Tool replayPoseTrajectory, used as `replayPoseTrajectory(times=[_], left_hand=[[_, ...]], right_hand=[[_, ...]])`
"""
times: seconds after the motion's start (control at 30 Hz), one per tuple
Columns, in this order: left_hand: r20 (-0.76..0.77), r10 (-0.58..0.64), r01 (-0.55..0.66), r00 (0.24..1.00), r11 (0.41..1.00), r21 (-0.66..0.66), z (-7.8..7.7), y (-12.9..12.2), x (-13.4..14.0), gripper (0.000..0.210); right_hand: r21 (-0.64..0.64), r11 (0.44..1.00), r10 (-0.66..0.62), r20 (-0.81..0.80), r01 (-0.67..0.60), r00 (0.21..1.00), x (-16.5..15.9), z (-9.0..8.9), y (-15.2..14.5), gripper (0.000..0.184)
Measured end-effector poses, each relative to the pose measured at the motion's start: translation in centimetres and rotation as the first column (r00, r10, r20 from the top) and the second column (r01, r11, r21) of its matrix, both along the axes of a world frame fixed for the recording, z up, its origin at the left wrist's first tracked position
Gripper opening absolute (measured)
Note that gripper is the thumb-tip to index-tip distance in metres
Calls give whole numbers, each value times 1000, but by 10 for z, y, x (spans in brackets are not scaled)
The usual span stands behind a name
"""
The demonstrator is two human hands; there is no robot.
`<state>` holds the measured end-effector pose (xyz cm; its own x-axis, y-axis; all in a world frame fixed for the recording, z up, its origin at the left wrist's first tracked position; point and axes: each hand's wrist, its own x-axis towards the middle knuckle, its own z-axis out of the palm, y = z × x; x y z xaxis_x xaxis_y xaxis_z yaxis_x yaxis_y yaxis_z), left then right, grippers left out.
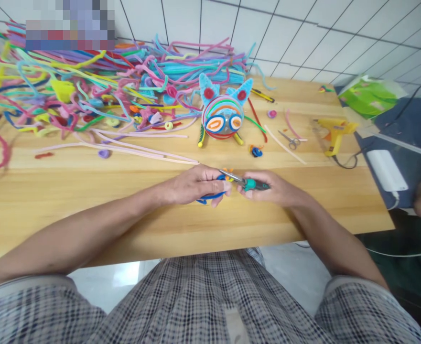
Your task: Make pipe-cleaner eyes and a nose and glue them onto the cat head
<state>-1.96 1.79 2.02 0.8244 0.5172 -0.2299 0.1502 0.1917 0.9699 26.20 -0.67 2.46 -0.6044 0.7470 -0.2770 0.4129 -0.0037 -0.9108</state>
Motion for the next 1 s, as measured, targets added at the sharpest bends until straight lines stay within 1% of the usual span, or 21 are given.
replayPoseTrajectory(times=[0.07,0.13,0.2,0.27,0.3,0.33,0.37,0.4,0.43,0.47,0.53,0.57,0.63,0.73,0.8,0.83,0.9,1.0], left_hand=[[-7,-5,6,1000,1000,16,4,-1,1,52],[-14,-14,15,1000,999,44,8,-2,1,56],[-15,-25,26,1000,996,81,11,-2,1,58],[-11,-24,24,1000,995,97,10,-2,0,56],[-4,-17,17,1000,996,90,8,-2,0,54],[2,-6,6,1000,997,74,6,-2,0,52],[7,3,-4,1000,999,50,3,-1,0,50],[11,12,-12,1000,1000,21,0,-1,0,49],[15,18,-18,1000,1000,-15,-2,0,1,48],[18,29,-28,999,998,-53,-5,0,2,47],[14,74,-72,997,992,-102,-9,1,5,45],[8,112,-111,994,989,-98,-11,1,7,45],[4,219,-219,976,975,-28,-14,1,11,44],[42,379,-381,924,916,123,-21,0,15,44],[47,421,-423,906,889,174,-26,0,15,39],[40,423,-423,905,889,174,-27,0,14,37],[30,398,-399,917,911,104,-29,1,12,34],[69,331,-321,941,940,-117,-26,4,10,32]], right_hand=[[-161,987,2,-66,-13,998,1,-3,1,26],[-295,954,7,-136,-47,991,2,-9,2,30],[-380,921,14,-198,-90,980,3,-15,2,34],[-401,909,18,-234,-114,972,3,-18,3,37],[-376,920,23,-224,-108,974,3,-17,3,37],[-320,943,26,-193,-88,981,2,-16,3,36],[-235,970,22,-144,-56,989,1,-14,3,33],[-126,992,3,-82,-14,997,1,-11,2,30],[-4,1000,-29,-17,29,999,0,-8,2,28],[114,992,-65,40,60,997,-1,-6,0,26],[296,950,-139,105,103,985,-2,-3,-2,24],[348,930,-170,123,118,978,-2,-2,-3,23],[391,909,-214,142,144,967,-3,-3,-4,17],[399,902,-245,166,162,955,-4,-7,-4,13],[421,895,-241,186,144,953,-4,-12,-3,13],[446,886,-237,194,130,952,-3,-14,-3,14],[534,840,-232,201,92,952,-1,-19,-2,18],[694,720,-206,196,13,959,5,-24,-1,28]])
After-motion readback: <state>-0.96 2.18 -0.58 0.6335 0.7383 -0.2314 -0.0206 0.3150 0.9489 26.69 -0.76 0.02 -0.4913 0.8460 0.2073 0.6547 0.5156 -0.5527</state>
